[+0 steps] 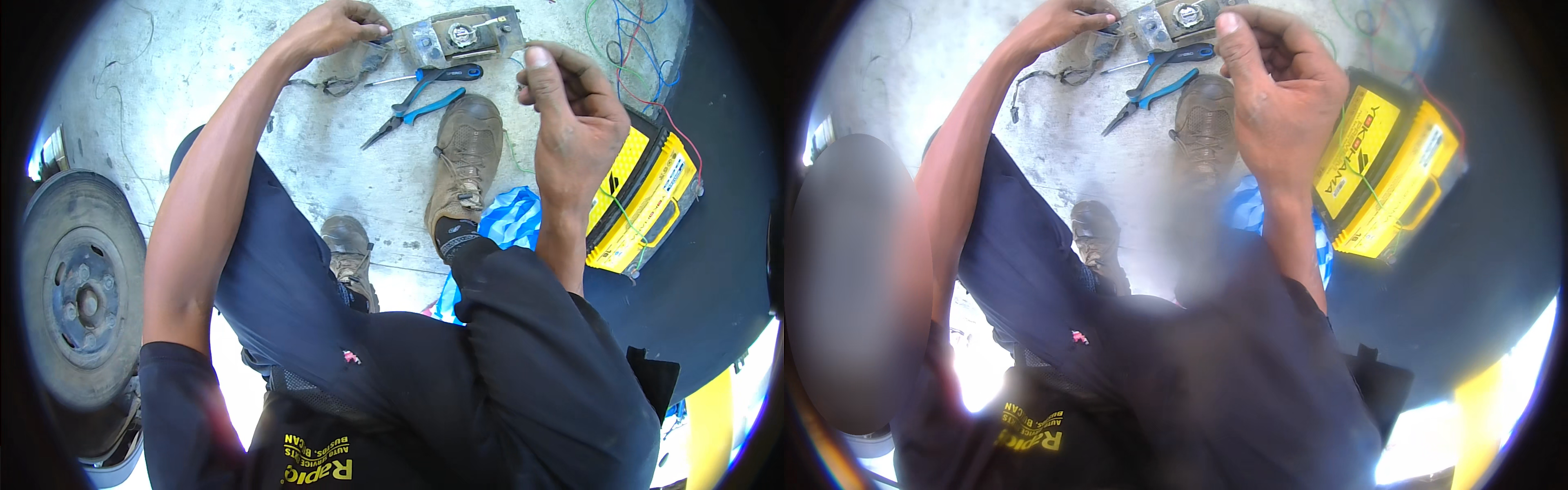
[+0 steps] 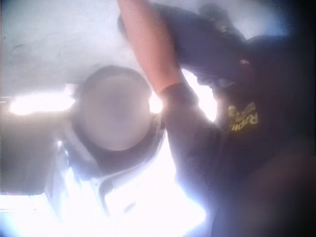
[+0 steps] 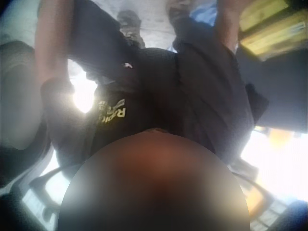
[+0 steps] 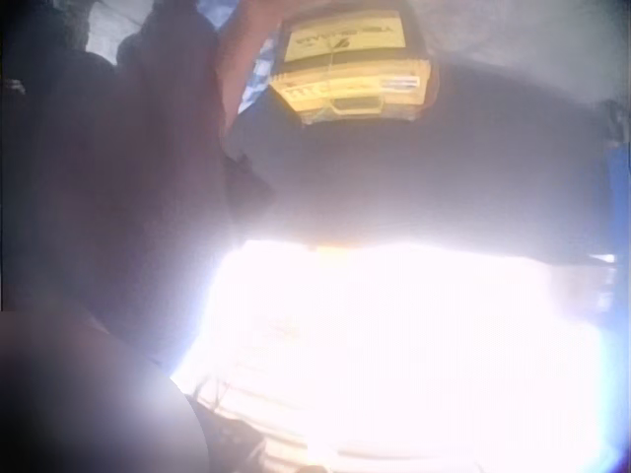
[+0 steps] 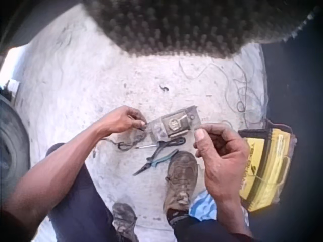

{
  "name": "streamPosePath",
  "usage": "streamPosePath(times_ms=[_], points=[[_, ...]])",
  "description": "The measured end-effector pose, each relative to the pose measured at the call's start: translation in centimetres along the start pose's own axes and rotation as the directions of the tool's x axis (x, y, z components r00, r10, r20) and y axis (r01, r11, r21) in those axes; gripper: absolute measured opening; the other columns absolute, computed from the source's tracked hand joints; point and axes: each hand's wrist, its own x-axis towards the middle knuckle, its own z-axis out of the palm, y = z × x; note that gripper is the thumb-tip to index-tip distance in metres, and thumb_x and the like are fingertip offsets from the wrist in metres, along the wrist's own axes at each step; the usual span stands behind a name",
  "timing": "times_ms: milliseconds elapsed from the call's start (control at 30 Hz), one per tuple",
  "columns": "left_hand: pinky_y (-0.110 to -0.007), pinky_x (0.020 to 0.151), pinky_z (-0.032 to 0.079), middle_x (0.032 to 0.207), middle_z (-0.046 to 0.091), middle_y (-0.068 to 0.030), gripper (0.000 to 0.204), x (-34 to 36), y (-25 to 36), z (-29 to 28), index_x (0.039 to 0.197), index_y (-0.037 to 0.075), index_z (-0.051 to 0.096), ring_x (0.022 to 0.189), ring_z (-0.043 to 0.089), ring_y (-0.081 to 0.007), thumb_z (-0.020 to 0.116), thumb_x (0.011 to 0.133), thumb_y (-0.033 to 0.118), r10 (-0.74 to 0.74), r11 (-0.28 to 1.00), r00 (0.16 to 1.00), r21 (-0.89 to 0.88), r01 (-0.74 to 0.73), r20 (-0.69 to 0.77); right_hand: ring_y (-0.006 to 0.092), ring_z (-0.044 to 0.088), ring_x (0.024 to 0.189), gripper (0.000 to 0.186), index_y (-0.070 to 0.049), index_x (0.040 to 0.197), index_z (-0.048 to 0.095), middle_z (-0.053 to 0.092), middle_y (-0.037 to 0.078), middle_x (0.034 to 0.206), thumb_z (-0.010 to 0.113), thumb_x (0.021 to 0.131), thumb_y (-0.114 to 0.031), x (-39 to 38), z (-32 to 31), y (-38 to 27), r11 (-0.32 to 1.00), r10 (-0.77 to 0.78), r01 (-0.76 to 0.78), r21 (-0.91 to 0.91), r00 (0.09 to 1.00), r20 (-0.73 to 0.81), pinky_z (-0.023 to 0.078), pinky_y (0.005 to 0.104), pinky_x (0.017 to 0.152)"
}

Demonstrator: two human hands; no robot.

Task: The person sits on the floor and works on a small electrical component, using pliers to strip wires and a screwdriver to tighten connections. They manipulate several wires and connect them to the component, occasionally adjusting their position.

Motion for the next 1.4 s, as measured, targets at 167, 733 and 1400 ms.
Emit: streamPosePath(times_ms=[167,733,1400], points=[[-0.034,0.087,0.057,0.102,0.081,-0.0119,0.024,-1.9,3.0,-0.7,0.114,0.001,0.08,0.095,0.074,-0.0183,0.075,0.095,0.014,0.053,0.99,0.998,0.129,-0.047,-0.039,0.0067,0.065,0.077,0.016,0.0,0.108,0.077,0.074,0.001,0.086,0.078,0.096,-0.011,-1.6,1.0,1.0,0.998,0.052,-0.05,-0.024,0.993,0.106,0.052,0.0221,0.071],[-0.041,0.083,0.055,0.093,0.076,-0.011,0.015,-9.3,9.4,1.1,0.1,0.006,0.081,0.09,0.071,-0.028,0.081,0.09,0.017,0.47,0.828,0.874,0.403,-0.389,-0.123,0.0113,0.072,0.09,0.022,0.0,0.114,0.075,0.078,0.006,0.097,0.076,0.1,-0.017,-0.5,5.9,3.4,0.996,0.017,-0.04,0.082,0.963,0.269,0.057,0.0255,0.083],[-0.029,0.07,0.051,0.078,0.072,-0.0045,0.02,-10.0,11.0,2.7,0.102,-0.003,0.078,0.072,0.061,-0.0096,0.066,0.103,0.013,0.142,0.99,0.984,0.01,-0.142,-0.108,0.0082,0.065,0.078,0.013,-0.002,0.112,0.071,0.072,0.003,0.094,0.07,0.102,-0.01,-1.1,5.9,2.9,0.998,-0.054,0.045,0.053,0.982,0.18,0.051,0.0251,0.07]])
